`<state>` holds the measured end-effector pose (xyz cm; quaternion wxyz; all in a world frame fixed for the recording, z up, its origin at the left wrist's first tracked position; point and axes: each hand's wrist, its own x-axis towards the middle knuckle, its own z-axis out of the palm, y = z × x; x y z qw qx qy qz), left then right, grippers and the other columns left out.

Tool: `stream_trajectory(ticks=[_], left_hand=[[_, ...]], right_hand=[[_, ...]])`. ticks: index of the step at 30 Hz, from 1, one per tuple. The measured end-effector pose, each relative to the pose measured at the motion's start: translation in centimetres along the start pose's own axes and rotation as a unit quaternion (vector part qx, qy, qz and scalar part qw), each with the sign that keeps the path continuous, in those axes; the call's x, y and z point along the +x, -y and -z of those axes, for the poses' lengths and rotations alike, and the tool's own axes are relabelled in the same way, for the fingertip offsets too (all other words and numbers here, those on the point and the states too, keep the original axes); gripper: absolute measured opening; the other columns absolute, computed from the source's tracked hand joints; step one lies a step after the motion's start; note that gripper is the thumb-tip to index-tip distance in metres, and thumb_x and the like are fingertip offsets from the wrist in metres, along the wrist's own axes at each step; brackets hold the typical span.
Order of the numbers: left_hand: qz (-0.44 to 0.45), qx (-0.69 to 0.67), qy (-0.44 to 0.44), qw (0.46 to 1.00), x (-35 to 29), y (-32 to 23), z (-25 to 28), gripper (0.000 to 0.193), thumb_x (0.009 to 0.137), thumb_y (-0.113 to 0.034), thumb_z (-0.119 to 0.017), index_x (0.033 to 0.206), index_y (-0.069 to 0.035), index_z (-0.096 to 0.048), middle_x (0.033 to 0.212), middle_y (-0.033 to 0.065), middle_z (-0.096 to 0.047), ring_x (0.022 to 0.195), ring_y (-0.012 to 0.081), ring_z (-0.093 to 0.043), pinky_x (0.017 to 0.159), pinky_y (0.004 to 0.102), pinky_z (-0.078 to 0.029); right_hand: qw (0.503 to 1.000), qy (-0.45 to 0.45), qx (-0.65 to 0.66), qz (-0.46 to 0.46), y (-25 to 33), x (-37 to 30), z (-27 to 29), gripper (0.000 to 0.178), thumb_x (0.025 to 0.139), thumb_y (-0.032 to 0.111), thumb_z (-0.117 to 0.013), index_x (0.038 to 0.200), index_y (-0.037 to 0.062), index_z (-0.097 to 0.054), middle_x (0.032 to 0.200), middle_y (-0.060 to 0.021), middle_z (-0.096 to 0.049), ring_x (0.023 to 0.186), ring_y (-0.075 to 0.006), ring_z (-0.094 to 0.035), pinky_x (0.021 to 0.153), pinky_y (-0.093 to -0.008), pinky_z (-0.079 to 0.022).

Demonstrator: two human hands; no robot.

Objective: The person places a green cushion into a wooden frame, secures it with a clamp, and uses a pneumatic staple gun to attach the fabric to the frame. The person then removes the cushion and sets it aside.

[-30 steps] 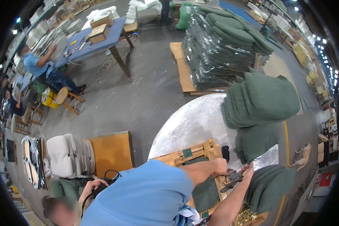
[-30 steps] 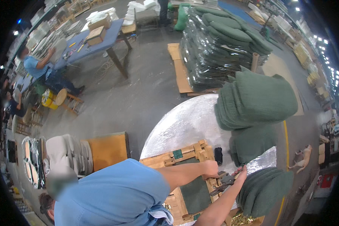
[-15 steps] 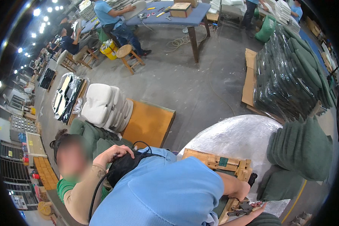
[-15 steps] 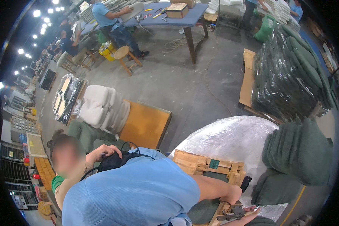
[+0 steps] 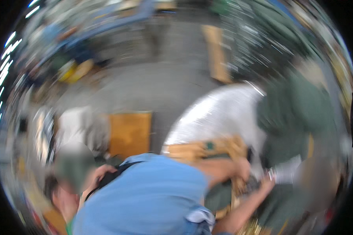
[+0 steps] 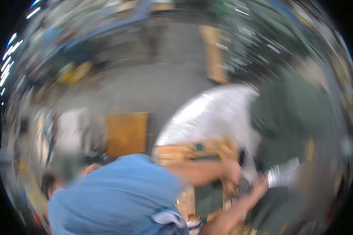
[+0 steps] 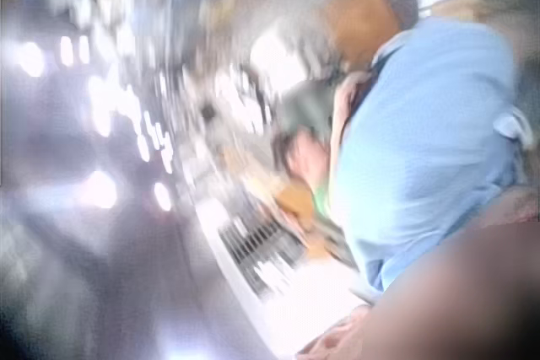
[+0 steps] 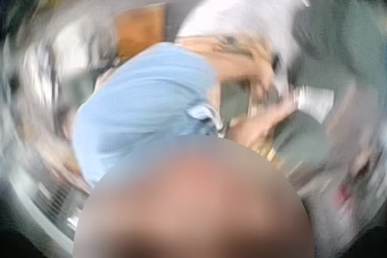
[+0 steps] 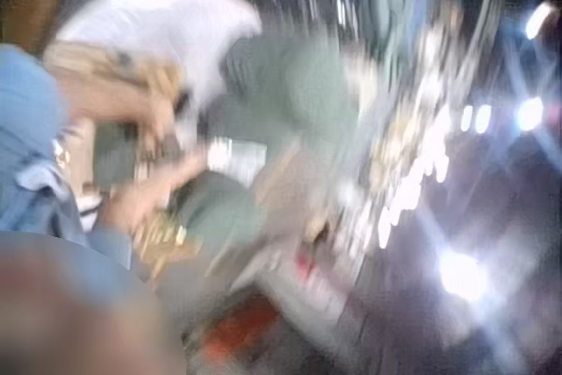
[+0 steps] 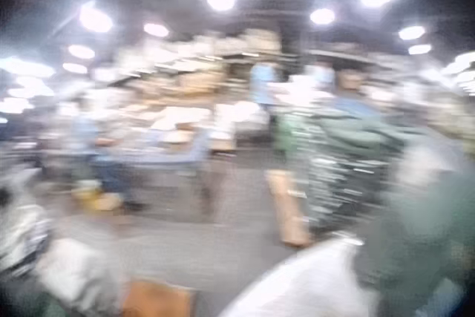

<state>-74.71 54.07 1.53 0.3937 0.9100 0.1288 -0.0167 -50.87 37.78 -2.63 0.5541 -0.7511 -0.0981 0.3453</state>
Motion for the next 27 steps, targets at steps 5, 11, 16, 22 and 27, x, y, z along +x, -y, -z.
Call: stream_trajectory(ticks=[5, 11, 16, 22, 27], left_hand=[[-0.226, 0.261, 0.266, 0.900, 0.7, -2.8, 6.0, 0.041, 0.080, -0.027, -0.079, 0.118, -0.014, -0.071, 0.103, 0.0102, -0.078, 0.100, 0.0304, -0.076, 0.082, 0.0467, -0.061], [-0.244, 0.278, 0.242, 0.897, 0.7, -2.3, 5.1, 0.057, 0.081, -0.044, -0.083, 0.125, -0.013, -0.065, 0.106, 0.0104, -0.077, 0.097, 0.0333, -0.075, 0.080, 0.0483, -0.060], [-0.212, 0.292, 0.265, 0.895, 0.5, -3.1, 5.8, 0.058, 0.082, -0.039, -0.084, 0.130, -0.014, -0.065, 0.113, 0.0125, -0.076, 0.100, 0.0337, -0.075, 0.082, 0.0479, -0.061], [-0.266, 0.290, 0.209, 0.895, -0.4, -5.8, 4.6, 0.065, 0.078, -0.040, -0.087, 0.134, -0.016, -0.064, 0.117, 0.0132, -0.076, 0.103, 0.0340, -0.074, 0.087, 0.0479, -0.059], [-0.234, 0.327, 0.190, 0.895, 0.2, -3.8, 3.5, 0.063, 0.076, -0.038, -0.089, 0.130, -0.016, -0.066, 0.113, 0.0149, -0.076, 0.100, 0.0360, -0.074, 0.084, 0.0493, -0.058]], right_hand=[[0.935, -0.157, -0.213, 0.236, -0.9, -0.8, -1.3, 0.031, 0.101, 0.022, -0.073, 0.126, 0.0036, -0.068, 0.104, -0.0164, -0.073, 0.091, -0.0215, -0.068, 0.079, -0.0417, -0.058], [0.955, -0.141, 0.231, -0.119, 5.6, -3.4, -3.8, 0.050, 0.096, 0.055, -0.072, 0.110, 0.0082, -0.058, 0.074, 0.0029, -0.048, 0.053, -0.0128, -0.046, 0.049, -0.0323, -0.042], [0.962, -0.173, 0.188, -0.091, 4.4, -4.1, -4.4, 0.071, 0.088, 0.064, -0.075, 0.123, 0.0039, -0.061, 0.085, 0.0010, -0.050, 0.064, -0.0124, -0.052, 0.055, -0.0312, -0.046], [0.950, -0.211, 0.215, 0.078, 2.4, -1.5, -4.7, 0.069, 0.091, 0.044, -0.074, 0.142, -0.0026, -0.064, 0.139, -0.0152, -0.069, 0.127, -0.0298, -0.063, 0.109, -0.0408, -0.047], [0.922, -0.315, 0.219, -0.050, 6.8, -4.6, -6.2, 0.074, 0.079, 0.043, -0.085, 0.124, -0.0140, -0.069, 0.121, -0.0295, -0.073, 0.110, -0.0354, -0.073, 0.092, -0.0423, -0.057]])
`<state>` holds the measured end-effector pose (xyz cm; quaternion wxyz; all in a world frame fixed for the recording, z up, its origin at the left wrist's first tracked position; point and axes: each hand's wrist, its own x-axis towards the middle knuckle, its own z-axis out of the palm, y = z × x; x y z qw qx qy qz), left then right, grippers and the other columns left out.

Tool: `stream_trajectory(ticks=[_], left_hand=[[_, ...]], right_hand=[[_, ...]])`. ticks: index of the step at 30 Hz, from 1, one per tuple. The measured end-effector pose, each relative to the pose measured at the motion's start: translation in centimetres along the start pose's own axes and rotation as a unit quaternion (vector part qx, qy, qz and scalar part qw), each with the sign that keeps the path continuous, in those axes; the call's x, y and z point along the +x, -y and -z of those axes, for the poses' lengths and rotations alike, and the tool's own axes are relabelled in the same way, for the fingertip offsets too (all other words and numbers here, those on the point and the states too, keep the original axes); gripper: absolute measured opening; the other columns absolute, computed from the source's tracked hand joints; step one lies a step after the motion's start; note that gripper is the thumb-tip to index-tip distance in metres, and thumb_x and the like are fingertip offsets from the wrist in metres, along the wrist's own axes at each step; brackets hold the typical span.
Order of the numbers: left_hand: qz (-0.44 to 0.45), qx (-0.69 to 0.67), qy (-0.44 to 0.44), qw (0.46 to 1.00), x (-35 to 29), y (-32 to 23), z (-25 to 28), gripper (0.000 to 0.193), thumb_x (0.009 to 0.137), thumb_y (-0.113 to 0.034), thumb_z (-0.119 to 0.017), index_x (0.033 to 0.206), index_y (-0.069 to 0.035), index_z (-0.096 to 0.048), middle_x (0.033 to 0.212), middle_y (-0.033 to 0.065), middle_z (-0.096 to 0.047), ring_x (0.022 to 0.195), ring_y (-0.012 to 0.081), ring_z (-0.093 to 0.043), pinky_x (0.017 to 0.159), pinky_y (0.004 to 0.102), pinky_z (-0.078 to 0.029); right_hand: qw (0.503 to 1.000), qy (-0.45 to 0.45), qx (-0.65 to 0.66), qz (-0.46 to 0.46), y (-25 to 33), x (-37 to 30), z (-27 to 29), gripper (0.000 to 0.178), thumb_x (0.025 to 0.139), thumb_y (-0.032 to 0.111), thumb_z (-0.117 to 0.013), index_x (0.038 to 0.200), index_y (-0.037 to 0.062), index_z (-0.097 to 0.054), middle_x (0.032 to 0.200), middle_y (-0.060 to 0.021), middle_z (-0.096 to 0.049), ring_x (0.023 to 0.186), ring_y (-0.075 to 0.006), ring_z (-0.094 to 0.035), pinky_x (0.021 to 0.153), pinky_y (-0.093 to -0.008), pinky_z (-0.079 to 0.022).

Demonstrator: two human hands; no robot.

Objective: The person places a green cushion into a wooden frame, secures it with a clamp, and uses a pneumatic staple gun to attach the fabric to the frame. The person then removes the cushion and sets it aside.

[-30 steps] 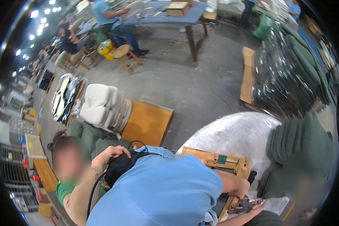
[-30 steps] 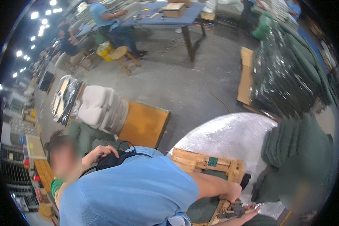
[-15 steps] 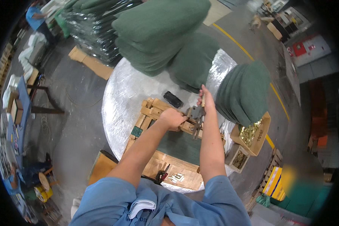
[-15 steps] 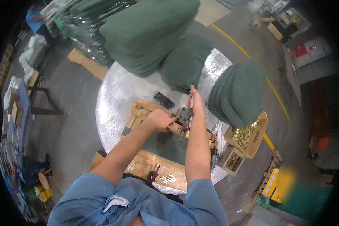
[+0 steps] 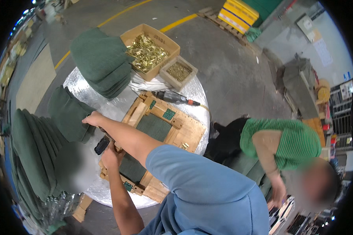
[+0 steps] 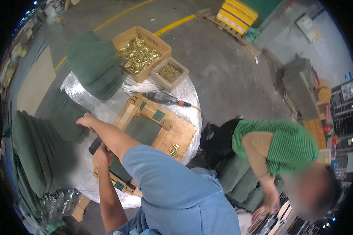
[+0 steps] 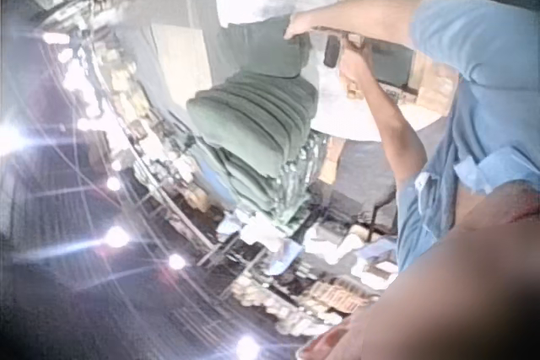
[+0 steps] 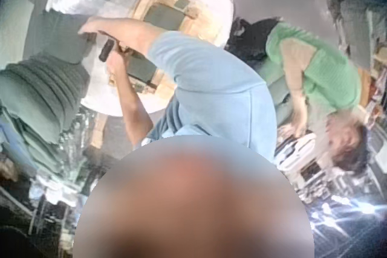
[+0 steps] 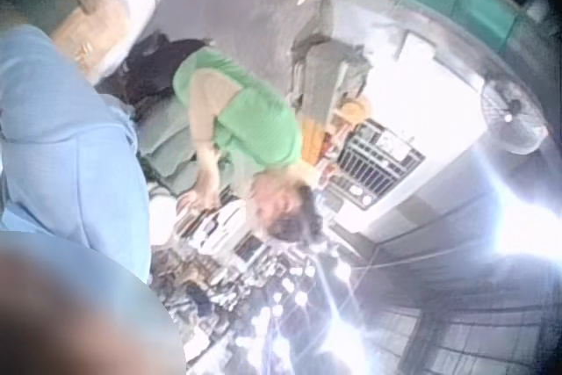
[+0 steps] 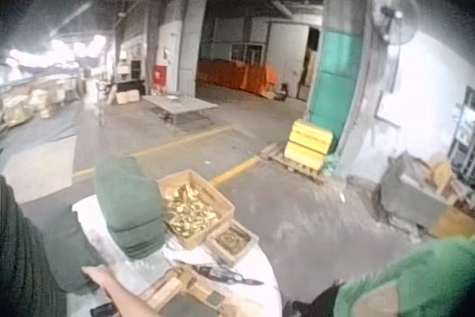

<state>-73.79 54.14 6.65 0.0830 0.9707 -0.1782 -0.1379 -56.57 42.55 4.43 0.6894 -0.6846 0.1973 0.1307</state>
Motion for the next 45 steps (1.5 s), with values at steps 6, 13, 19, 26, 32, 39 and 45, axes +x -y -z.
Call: stream_trajectory(ticks=[6, 13, 19, 26, 32, 39, 45], left_hand=[[-0.016, 0.005, -0.013, 1.000, -0.1, -0.4, -0.1, 0.053, 0.078, -0.034, -0.086, 0.124, -0.013, -0.069, 0.109, 0.0167, -0.076, 0.099, 0.0384, -0.073, 0.083, 0.0492, -0.058], [-0.012, -0.020, -0.023, 0.999, -0.4, 2.2, -1.9, 0.052, 0.079, -0.036, -0.084, 0.124, -0.013, -0.071, 0.111, 0.0148, -0.077, 0.103, 0.0396, -0.072, 0.086, 0.0506, -0.057], [-0.031, 0.009, -0.026, 0.999, 0.0, 0.1, -1.1, 0.059, 0.075, -0.046, -0.087, 0.120, -0.011, -0.071, 0.109, 0.0163, -0.077, 0.101, 0.0424, -0.072, 0.084, 0.0527, -0.056], [-0.068, -0.026, -0.064, 0.995, -0.6, 0.6, -1.6, 0.063, 0.073, -0.046, -0.089, 0.122, -0.010, -0.071, 0.107, 0.0146, -0.078, 0.101, 0.0399, -0.073, 0.084, 0.0508, -0.056], [-0.077, -0.012, -0.059, 0.995, -0.4, 0.3, -1.6, 0.067, 0.073, -0.048, -0.089, 0.123, -0.009, -0.070, 0.111, 0.0177, -0.077, 0.103, 0.0413, -0.072, 0.087, 0.0514, -0.056], [-0.051, 0.011, -0.003, 0.999, 0.0, 0.2, -1.2, 0.078, 0.077, -0.061, -0.083, 0.130, -0.006, -0.066, 0.112, 0.0216, -0.075, 0.109, 0.0417, -0.070, 0.091, 0.0510, -0.055], [-0.023, 0.017, -0.029, 0.999, -1.4, -0.3, 0.4, 0.078, 0.079, -0.071, -0.077, 0.125, -0.008, -0.070, 0.104, 0.0183, -0.078, 0.103, 0.0399, -0.073, 0.088, 0.0489, -0.057]], right_hand=[[0.999, -0.020, -0.028, -0.021, 0.8, -1.5, 0.8, 0.075, 0.079, 0.045, -0.085, 0.125, -0.0124, -0.069, 0.122, -0.0280, -0.073, 0.109, -0.0360, -0.074, 0.092, -0.0421, -0.059], [0.996, 0.030, -0.056, -0.069, 2.9, -4.6, 1.1, 0.070, 0.083, 0.050, -0.080, 0.122, -0.0079, -0.072, 0.119, -0.0259, -0.075, 0.103, -0.0368, -0.076, 0.088, -0.0463, -0.061], [0.997, -0.013, -0.065, 0.050, -0.8, -5.1, 4.1, 0.063, 0.086, 0.061, -0.073, 0.105, 0.0009, -0.078, 0.098, -0.0218, -0.077, 0.095, -0.0386, -0.075, 0.086, -0.0439, -0.057], [0.971, -0.220, 0.031, 0.086, -13.5, -24.5, 13.9, 0.035, 0.097, 0.041, -0.070, 0.114, 0.0102, -0.072, 0.113, -0.0137, -0.078, 0.105, -0.0294, -0.075, 0.090, -0.0410, -0.058], [0.963, -0.266, -0.027, -0.023, -25.6, -37.7, 20.7, 0.032, 0.097, 0.038, -0.063, 0.110, 0.0100, -0.073, 0.105, -0.0126, -0.079, 0.100, -0.0282, -0.075, 0.087, -0.0422, -0.057], [0.945, -0.262, -0.102, -0.166, -31.2, -43.4, 25.0, 0.036, 0.093, 0.048, -0.067, 0.110, 0.0181, -0.078, 0.100, -0.0102, -0.079, 0.093, -0.0267, -0.077, 0.086, -0.0405, -0.058], [0.957, -0.247, 0.036, -0.145, -32.5, -45.0, 26.3, 0.023, 0.098, 0.026, -0.068, 0.110, 0.0064, -0.072, 0.081, -0.0042, -0.070, 0.064, -0.0127, -0.066, 0.058, -0.0290, -0.052]])
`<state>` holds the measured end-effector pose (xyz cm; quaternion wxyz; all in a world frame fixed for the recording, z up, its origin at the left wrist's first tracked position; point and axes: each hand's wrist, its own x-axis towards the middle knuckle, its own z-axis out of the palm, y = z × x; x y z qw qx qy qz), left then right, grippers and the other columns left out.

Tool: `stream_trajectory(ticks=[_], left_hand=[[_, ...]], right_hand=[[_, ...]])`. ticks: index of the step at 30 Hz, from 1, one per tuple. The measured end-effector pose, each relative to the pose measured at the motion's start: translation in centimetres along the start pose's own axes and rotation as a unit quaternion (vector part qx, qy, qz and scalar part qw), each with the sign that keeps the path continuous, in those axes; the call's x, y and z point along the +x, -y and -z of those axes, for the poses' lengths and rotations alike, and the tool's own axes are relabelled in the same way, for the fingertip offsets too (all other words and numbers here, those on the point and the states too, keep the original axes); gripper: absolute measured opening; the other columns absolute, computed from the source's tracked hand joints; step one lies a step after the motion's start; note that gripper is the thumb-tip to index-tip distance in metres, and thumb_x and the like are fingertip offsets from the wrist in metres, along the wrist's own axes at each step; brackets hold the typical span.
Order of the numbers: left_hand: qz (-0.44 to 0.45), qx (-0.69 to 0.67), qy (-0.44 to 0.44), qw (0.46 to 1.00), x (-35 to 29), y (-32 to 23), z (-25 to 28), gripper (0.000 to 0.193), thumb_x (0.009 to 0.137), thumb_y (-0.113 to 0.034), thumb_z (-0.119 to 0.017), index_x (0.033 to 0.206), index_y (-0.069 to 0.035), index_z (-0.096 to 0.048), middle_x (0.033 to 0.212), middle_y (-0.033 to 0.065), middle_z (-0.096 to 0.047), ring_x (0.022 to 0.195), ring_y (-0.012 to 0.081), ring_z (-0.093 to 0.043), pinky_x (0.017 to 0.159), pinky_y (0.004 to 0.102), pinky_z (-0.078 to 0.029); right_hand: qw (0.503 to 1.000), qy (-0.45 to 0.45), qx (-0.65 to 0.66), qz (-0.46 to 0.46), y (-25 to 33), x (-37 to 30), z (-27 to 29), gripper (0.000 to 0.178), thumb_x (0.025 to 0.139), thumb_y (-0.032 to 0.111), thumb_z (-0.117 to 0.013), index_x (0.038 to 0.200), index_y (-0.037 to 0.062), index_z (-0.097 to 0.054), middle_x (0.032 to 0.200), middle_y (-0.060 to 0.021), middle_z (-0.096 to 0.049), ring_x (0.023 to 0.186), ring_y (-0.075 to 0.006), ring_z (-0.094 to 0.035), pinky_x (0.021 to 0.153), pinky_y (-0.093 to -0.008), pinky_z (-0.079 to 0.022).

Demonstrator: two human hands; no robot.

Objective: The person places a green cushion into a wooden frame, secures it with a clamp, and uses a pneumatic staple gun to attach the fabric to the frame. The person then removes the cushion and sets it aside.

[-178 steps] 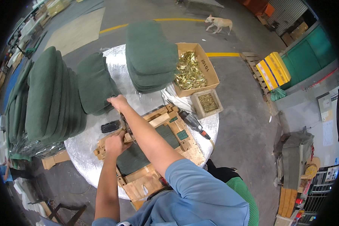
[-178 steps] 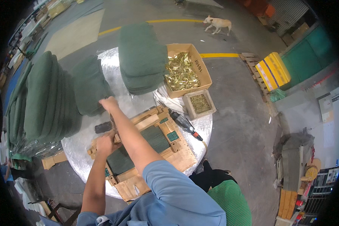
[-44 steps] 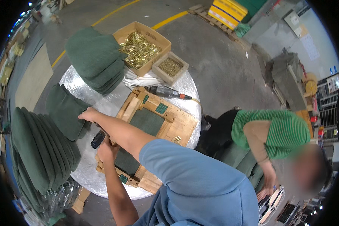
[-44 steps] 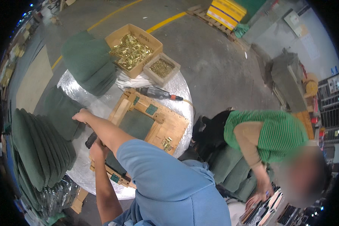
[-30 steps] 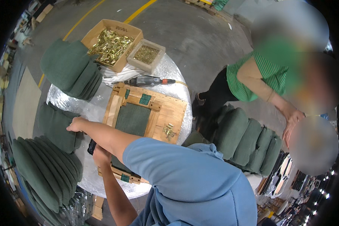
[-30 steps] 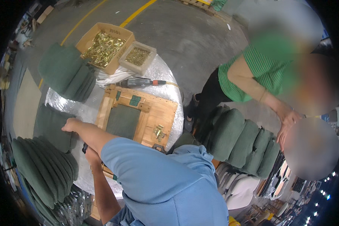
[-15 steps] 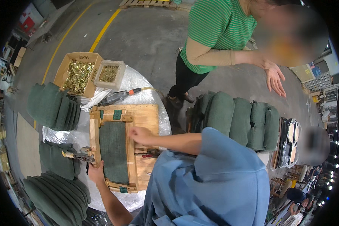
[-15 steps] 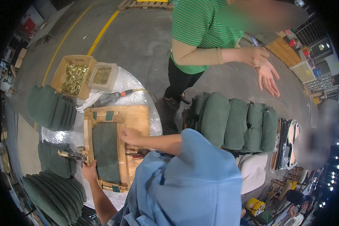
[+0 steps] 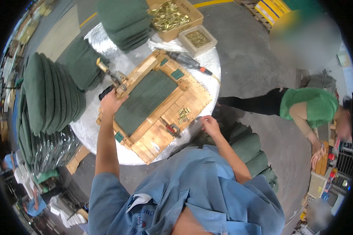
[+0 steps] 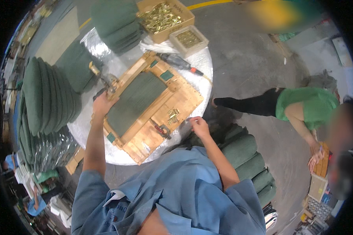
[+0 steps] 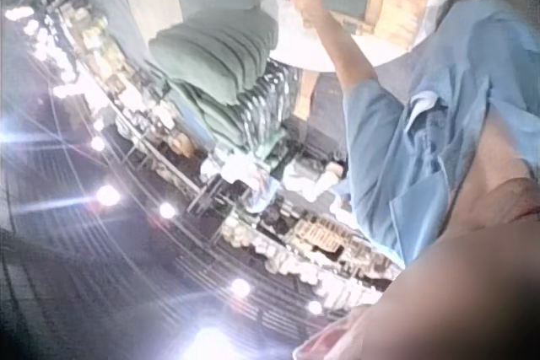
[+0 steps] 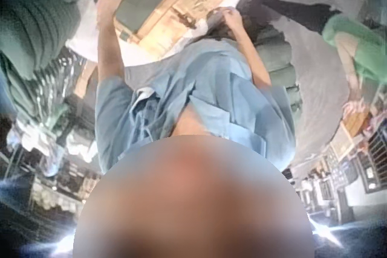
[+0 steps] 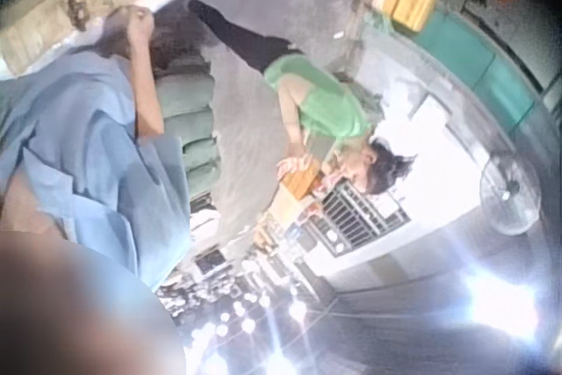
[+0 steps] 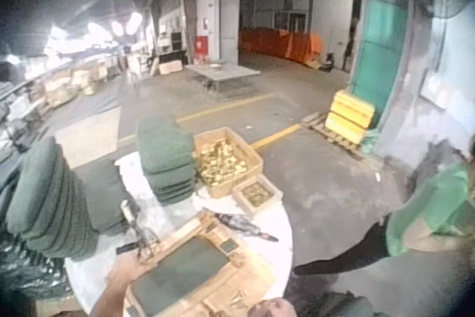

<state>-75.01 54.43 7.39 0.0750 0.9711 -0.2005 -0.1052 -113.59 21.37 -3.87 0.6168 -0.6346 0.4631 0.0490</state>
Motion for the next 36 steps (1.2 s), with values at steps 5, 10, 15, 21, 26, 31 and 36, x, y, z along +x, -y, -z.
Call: stream_trajectory(ticks=[5, 10, 15, 21, 26, 31, 36], left_hand=[[0.032, 0.001, 0.023, 0.999, -0.2, -0.4, 0.4, 0.086, 0.080, -0.082, -0.068, 0.126, -0.009, -0.072, 0.103, 0.0181, -0.078, 0.102, 0.0378, -0.074, 0.088, 0.0477, -0.058], [0.074, 0.014, 0.076, 0.994, 1.1, -1.7, 1.5, 0.091, 0.080, -0.088, -0.060, 0.132, -0.014, -0.072, 0.103, 0.0162, -0.079, 0.101, 0.0362, -0.075, 0.087, 0.0470, -0.058], [0.105, 0.012, 0.078, 0.991, 0.4, -1.0, 1.0, 0.089, 0.081, -0.085, -0.061, 0.138, -0.018, -0.069, 0.116, 0.0144, -0.077, 0.108, 0.0348, -0.073, 0.091, 0.0478, -0.058], [0.112, 0.023, 0.057, 0.992, 1.5, -0.8, -0.2, 0.089, 0.080, -0.086, -0.062, 0.138, -0.018, -0.068, 0.117, 0.0140, -0.077, 0.110, 0.0340, -0.072, 0.093, 0.0473, -0.057], [0.112, 0.026, 0.061, 0.991, 1.6, -1.0, -0.3, 0.082, 0.081, -0.081, -0.068, 0.122, -0.011, -0.074, 0.105, 0.0147, -0.076, 0.105, 0.0382, -0.071, 0.091, 0.0498, -0.055], [0.106, 0.055, 0.085, 0.989, 2.3, -0.9, -0.6, 0.079, 0.081, -0.080, -0.069, 0.123, -0.013, -0.074, 0.112, 0.0113, -0.076, 0.106, 0.0354, -0.071, 0.091, 0.0478, -0.057], [0.135, 0.043, 0.089, 0.986, 1.7, -0.1, -1.3, 0.080, 0.076, -0.081, -0.074, 0.122, -0.015, -0.075, 0.116, 0.0114, -0.075, 0.108, 0.0339, -0.072, 0.092, 0.0470, -0.058]], right_hand=[[1.000, -0.012, 0.004, -0.011, -1.3, 1.8, 1.9, 0.020, 0.100, 0.026, -0.067, 0.108, 0.0076, -0.070, 0.081, -0.0018, -0.068, 0.063, -0.0107, -0.063, 0.053, -0.0273, -0.049], [0.999, -0.029, -0.008, 0.035, 0.3, 3.7, 1.0, 0.021, 0.103, 0.030, -0.069, 0.106, 0.0093, -0.067, 0.079, 0.0007, -0.063, 0.059, -0.0077, -0.058, 0.050, -0.0235, -0.044], [0.996, 0.016, 0.011, 0.081, 3.0, 6.4, -0.1, 0.022, 0.105, 0.030, -0.069, 0.105, 0.0075, -0.066, 0.074, 0.0030, -0.060, 0.059, -0.0053, -0.054, 0.051, -0.0221, -0.041], [0.972, -0.020, 0.081, 0.219, 8.9, 11.0, -2.5, 0.015, 0.108, 0.022, -0.063, 0.107, 0.0071, -0.064, 0.074, 0.0056, -0.054, 0.062, -0.0028, -0.046, 0.054, -0.0212, -0.035], [0.957, 0.050, 0.122, 0.258, 19.2, 14.5, -6.3, 0.013, 0.109, 0.017, -0.061, 0.106, 0.0049, -0.063, 0.078, 0.0052, -0.053, 0.065, -0.0029, -0.046, 0.057, -0.0211, -0.036], [0.928, 0.024, 0.081, 0.363, 27.1, 21.5, -7.7, 0.017, 0.107, 0.017, -0.065, 0.104, 0.0004, -0.067, 0.088, 0.0027, -0.062, 0.078, -0.0048, -0.051, 0.069, -0.0232, -0.043], [0.856, -0.078, -0.101, 0.500, 37.1, 28.9, -8.0, 0.018, 0.096, 0.019, -0.074, 0.103, 0.0020, -0.072, 0.099, -0.0118, -0.072, 0.094, -0.0270, -0.066, 0.090, -0.0398, -0.050]])
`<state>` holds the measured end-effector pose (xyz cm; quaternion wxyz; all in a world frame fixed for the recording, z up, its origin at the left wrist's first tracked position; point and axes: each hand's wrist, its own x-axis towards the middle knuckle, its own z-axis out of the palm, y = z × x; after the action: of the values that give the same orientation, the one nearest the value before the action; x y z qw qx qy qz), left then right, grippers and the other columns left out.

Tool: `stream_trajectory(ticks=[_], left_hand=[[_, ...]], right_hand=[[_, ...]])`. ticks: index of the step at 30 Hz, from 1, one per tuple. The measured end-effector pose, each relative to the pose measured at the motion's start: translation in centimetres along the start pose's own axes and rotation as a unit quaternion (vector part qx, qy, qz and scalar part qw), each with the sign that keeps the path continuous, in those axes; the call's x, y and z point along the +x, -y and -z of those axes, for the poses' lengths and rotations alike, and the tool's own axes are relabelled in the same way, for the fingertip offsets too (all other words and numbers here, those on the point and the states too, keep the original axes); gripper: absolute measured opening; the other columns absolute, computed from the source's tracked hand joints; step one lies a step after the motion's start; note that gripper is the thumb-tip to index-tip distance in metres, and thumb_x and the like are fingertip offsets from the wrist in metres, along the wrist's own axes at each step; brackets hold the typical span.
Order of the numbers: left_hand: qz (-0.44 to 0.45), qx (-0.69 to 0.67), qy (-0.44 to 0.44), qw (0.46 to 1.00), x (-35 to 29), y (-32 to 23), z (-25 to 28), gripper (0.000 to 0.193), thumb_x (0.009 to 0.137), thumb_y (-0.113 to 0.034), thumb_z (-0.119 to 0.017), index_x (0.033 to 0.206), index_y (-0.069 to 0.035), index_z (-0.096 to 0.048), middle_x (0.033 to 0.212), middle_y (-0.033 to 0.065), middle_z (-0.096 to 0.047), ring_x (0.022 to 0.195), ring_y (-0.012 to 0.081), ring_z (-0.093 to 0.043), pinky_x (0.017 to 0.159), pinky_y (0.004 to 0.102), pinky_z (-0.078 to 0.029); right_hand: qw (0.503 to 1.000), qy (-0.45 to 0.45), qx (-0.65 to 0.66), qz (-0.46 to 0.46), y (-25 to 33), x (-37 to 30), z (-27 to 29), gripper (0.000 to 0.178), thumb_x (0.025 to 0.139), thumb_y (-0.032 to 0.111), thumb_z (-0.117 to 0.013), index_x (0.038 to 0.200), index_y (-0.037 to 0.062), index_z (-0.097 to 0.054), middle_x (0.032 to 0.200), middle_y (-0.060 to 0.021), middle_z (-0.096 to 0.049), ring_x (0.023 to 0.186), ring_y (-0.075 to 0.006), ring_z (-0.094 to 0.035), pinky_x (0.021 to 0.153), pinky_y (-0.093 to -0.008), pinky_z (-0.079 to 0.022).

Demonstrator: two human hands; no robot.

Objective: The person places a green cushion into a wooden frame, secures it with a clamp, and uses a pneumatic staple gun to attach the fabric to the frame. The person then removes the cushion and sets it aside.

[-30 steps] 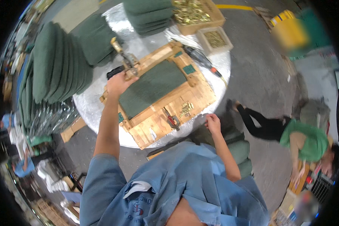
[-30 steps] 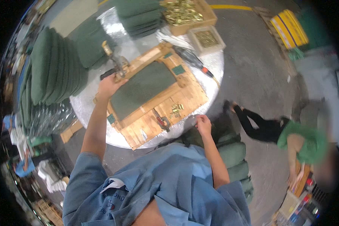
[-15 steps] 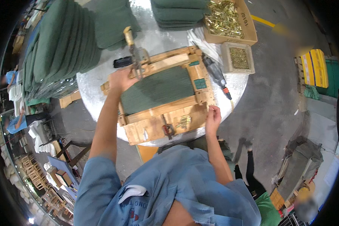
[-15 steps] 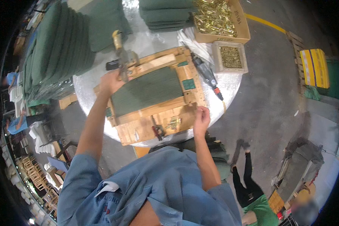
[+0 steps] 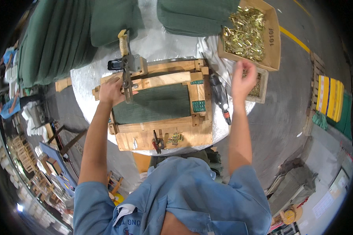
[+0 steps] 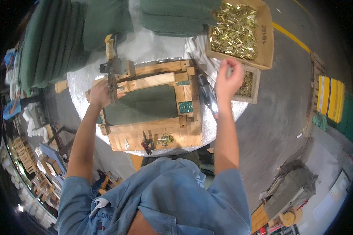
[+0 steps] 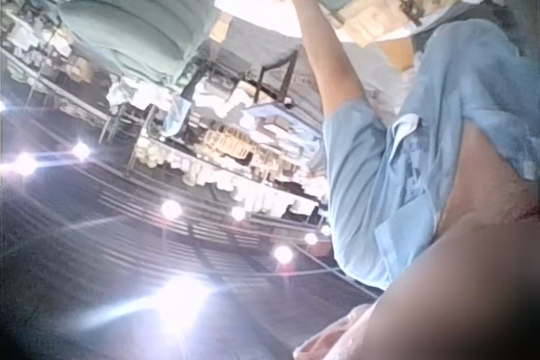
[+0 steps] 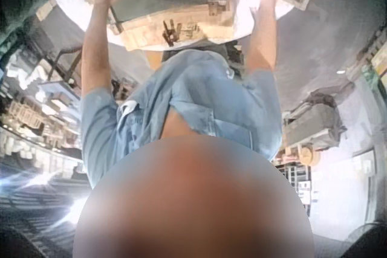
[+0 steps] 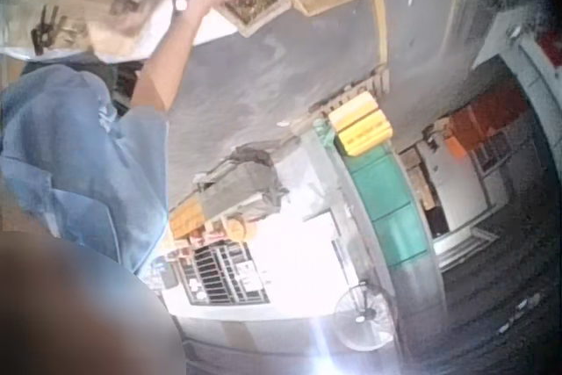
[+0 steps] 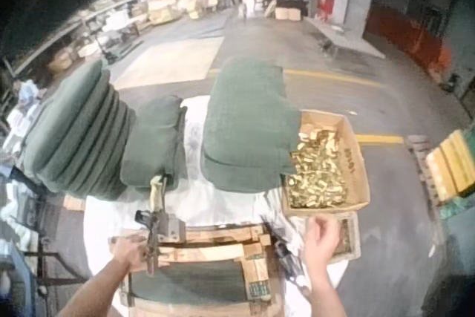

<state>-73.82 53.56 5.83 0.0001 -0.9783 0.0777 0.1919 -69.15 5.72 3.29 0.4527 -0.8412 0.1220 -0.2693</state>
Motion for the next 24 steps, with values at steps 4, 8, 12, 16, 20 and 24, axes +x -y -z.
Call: stream_trajectory(ticks=[4, 8, 12, 16, 20, 24], left_hand=[[0.028, 0.043, 0.014, 0.999, 0.1, -0.1, 0.0, 0.079, 0.073, -0.079, -0.078, 0.120, -0.016, -0.076, 0.117, 0.0126, -0.075, 0.110, 0.0331, -0.072, 0.093, 0.0459, -0.058], [-0.049, 0.015, -0.088, 0.995, 0.7, 0.3, -0.3, 0.072, 0.075, -0.077, -0.077, 0.112, -0.016, -0.072, 0.096, 0.0082, -0.071, 0.098, 0.0303, -0.072, 0.081, 0.0445, -0.059], [-0.026, 0.020, -0.099, 0.995, -0.2, 1.5, -2.3, 0.070, 0.076, -0.077, -0.076, 0.115, -0.019, -0.071, 0.095, 0.0090, -0.071, 0.095, 0.0313, -0.072, 0.080, 0.0449, -0.058], [-0.029, 0.029, -0.091, 0.995, 0.3, 1.4, -1.8, 0.070, 0.076, -0.078, -0.075, 0.114, -0.019, -0.071, 0.094, 0.0089, -0.071, 0.092, 0.0323, -0.072, 0.078, 0.0464, -0.058], [-0.018, 0.014, -0.083, 0.996, -0.2, 0.4, -1.0, 0.069, 0.075, -0.079, -0.075, 0.112, -0.020, -0.073, 0.096, 0.0068, -0.072, 0.092, 0.0316, -0.072, 0.079, 0.0460, -0.058], [-0.025, 0.014, -0.097, 0.995, 0.0, 1.3, -1.9, 0.066, 0.075, -0.077, -0.077, 0.114, -0.022, -0.073, 0.094, 0.0048, -0.071, 0.091, 0.0301, -0.072, 0.078, 0.0445, -0.059]], right_hand=[[0.984, 0.123, -0.116, 0.058, -4.1, 10.0, -3.0, 0.034, 0.093, 0.033, -0.075, 0.111, 0.0040, -0.074, 0.110, -0.0151, -0.076, 0.103, -0.0320, -0.072, 0.092, -0.0450, -0.053], [0.838, 0.391, -0.372, 0.077, -12.8, 16.3, -6.2, 0.044, 0.093, 0.037, -0.069, 0.127, 0.0099, -0.070, 0.126, -0.0181, -0.074, 0.118, -0.0386, -0.069, 0.099, -0.0494, -0.053], [0.807, 0.406, -0.422, 0.077, -13.0, 16.5, -8.8, 0.041, 0.097, 0.039, -0.063, 0.133, 0.0194, -0.070, 0.128, -0.0127, -0.074, 0.121, -0.0382, -0.068, 0.102, -0.0499, -0.053], [0.819, 0.406, -0.400, 0.066, -15.9, 17.3, -8.8, 0.042, 0.096, 0.040, -0.061, 0.131, 0.0185, -0.071, 0.127, -0.0121, -0.074, 0.118, -0.0374, -0.069, 0.100, -0.0477, -0.054], [0.846, 0.407, -0.342, 0.042, -14.6, 16.6, -8.3, 0.051, 0.089, 0.041, -0.068, 0.131, 0.0116, -0.069, 0.124, -0.0154, -0.075, 0.116, -0.0372, -0.071, 0.099, -0.0466, -0.054], [0.851, 0.408, -0.326, 0.045, -11.4, 15.3, -8.1, 0.062, 0.082, 0.039, -0.075, 0.131, 0.0024, -0.065, 0.120, -0.0221, -0.074, 0.115, -0.0382, -0.071, 0.099, -0.0470, -0.054]])
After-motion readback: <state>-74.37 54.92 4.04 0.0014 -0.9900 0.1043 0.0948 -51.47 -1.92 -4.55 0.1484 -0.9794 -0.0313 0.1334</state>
